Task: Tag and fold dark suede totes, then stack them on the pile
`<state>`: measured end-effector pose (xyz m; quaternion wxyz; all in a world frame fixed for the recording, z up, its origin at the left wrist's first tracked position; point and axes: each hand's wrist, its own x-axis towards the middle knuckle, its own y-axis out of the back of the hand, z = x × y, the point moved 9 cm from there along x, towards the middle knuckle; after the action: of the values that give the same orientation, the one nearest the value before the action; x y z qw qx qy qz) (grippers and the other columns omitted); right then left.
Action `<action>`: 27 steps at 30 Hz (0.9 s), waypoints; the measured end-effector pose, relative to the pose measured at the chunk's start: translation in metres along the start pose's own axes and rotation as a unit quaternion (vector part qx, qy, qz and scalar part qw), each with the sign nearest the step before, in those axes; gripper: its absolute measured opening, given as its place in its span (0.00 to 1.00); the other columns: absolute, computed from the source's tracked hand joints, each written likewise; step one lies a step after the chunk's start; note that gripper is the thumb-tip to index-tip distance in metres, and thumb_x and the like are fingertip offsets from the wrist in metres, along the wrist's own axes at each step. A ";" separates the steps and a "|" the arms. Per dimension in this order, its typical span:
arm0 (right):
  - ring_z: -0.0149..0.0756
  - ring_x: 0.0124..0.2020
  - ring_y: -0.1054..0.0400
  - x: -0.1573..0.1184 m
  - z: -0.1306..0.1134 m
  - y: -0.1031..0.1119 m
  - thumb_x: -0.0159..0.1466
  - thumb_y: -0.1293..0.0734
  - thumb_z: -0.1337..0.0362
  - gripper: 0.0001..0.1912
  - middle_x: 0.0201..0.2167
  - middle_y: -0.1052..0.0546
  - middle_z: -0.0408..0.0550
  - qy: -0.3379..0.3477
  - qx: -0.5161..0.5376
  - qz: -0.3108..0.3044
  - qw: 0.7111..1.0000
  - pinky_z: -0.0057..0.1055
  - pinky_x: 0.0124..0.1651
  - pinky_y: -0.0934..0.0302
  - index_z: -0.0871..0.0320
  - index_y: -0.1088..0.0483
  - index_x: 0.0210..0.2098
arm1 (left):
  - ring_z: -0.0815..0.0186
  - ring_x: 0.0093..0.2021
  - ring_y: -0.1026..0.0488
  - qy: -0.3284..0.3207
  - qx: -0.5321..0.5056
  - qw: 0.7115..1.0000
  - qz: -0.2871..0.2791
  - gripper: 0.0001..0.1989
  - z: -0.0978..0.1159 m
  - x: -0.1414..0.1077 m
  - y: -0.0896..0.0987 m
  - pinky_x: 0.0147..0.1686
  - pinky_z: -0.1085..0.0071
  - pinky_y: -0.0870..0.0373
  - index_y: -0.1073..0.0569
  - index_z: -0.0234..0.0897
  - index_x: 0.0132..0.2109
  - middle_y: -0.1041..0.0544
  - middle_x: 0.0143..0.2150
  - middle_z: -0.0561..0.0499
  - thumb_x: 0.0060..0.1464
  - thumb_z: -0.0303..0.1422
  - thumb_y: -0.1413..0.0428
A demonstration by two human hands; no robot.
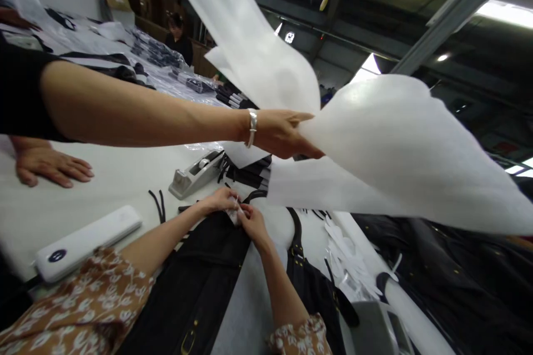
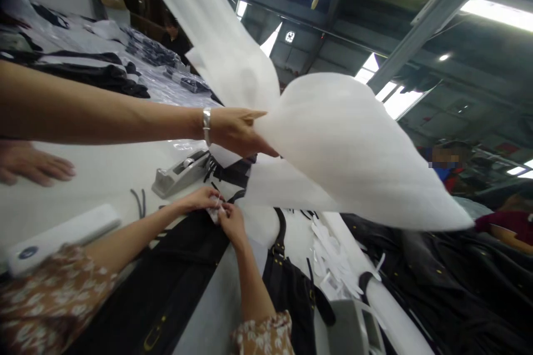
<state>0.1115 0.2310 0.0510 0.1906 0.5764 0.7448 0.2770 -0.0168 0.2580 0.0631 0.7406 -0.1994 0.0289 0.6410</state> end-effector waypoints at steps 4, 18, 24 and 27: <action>0.38 0.40 0.28 -0.013 0.011 0.028 0.59 0.40 0.64 0.17 0.38 0.21 0.47 -0.013 -0.027 0.028 0.999 0.34 0.46 0.36 0.57 0.26 0.45 | 0.62 0.38 0.27 -0.058 0.050 0.993 0.085 0.08 0.043 -0.004 0.029 0.30 0.73 0.32 0.24 0.38 0.36 0.26 0.28 0.56 0.51 0.33 0.46; 0.39 0.54 0.35 -0.064 -0.005 0.020 0.65 0.43 0.64 0.18 0.53 0.28 0.50 0.036 -0.151 0.014 0.988 0.36 0.56 0.44 0.55 0.33 0.53 | 0.68 0.24 0.30 -0.125 0.190 0.967 0.117 0.20 0.043 -0.100 0.055 0.20 0.76 0.35 0.26 0.34 0.43 0.26 0.27 0.53 0.40 0.37 0.39; 0.43 0.59 0.41 -0.078 -0.005 -0.006 0.66 0.43 0.61 0.20 0.60 0.35 0.51 0.054 -0.284 0.014 0.957 0.45 0.58 0.51 0.52 0.40 0.58 | 0.67 0.22 0.31 -0.002 0.178 0.984 -0.023 0.33 -0.050 -0.127 0.035 0.23 0.74 0.39 0.31 0.33 0.52 0.29 0.23 0.57 0.36 0.39 0.38; 0.40 0.60 0.42 -0.078 -0.002 -0.005 0.66 0.43 0.61 0.20 0.60 0.36 0.50 0.055 -0.264 0.010 0.963 0.43 0.59 0.51 0.51 0.40 0.58 | 0.66 0.24 0.31 -0.010 0.296 0.955 -0.020 0.32 -0.068 -0.140 0.035 0.25 0.73 0.40 0.31 0.34 0.54 0.31 0.22 0.58 0.38 0.37 0.42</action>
<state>0.1267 0.1548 0.0465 0.2920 0.4971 0.6486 0.4969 -0.0608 0.1079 0.0330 0.7796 0.0345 0.2055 0.5906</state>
